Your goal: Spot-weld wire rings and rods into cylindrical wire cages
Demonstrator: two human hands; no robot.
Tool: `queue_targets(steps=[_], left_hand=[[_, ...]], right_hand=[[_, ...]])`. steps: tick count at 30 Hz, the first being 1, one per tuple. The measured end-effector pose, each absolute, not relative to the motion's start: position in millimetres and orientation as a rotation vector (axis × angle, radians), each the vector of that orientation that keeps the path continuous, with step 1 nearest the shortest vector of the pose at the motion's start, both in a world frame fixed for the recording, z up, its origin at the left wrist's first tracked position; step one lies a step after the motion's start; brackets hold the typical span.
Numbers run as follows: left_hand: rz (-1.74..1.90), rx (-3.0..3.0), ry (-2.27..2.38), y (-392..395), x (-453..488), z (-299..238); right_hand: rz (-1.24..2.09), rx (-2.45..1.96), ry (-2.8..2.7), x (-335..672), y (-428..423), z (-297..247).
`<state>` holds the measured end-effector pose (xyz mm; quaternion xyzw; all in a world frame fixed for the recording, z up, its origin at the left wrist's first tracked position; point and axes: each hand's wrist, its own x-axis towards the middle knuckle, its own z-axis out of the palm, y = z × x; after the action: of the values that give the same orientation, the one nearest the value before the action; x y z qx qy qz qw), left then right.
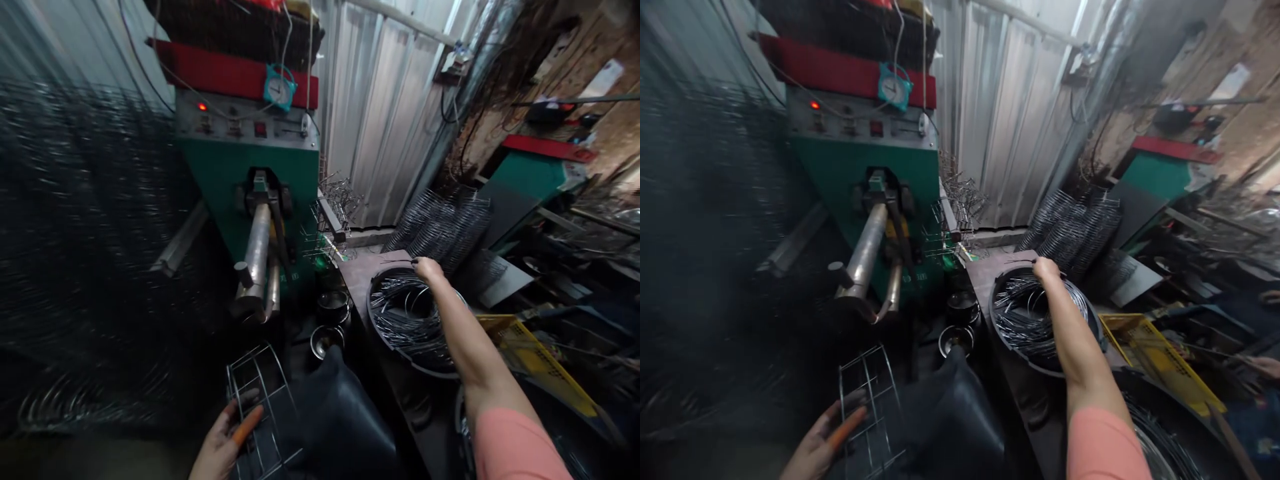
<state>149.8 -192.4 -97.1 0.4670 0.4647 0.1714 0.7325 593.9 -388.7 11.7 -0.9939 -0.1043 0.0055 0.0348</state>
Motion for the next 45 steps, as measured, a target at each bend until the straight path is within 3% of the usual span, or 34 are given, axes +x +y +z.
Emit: queue_targets(steps=[4,7,12,26,35,45], left_hand=[[0.349,0.989,1.000,-192,142,-88],[0.417,0.967,0.969,-189,137,-92],[0.484,0.962,0.921,-194,138,-96],[0.632,1.175,0.791,-151,133,-67],[0.676,1.168,0.722,-118,155,-66],[0.617,1.150,0.743,-111,172,-82]], right_hand=[[-0.171,-2.982,-0.518,549,-397,59],[-0.357,-2.631,-0.776,495,-421,99],[-0.162,-2.263,-0.985,430,-438,127],[0.775,-1.913,-1.044,389,-341,35],[0.570,-1.793,-1.044,389,-310,-21],[0.596,-1.714,-0.981,398,-282,-76]])
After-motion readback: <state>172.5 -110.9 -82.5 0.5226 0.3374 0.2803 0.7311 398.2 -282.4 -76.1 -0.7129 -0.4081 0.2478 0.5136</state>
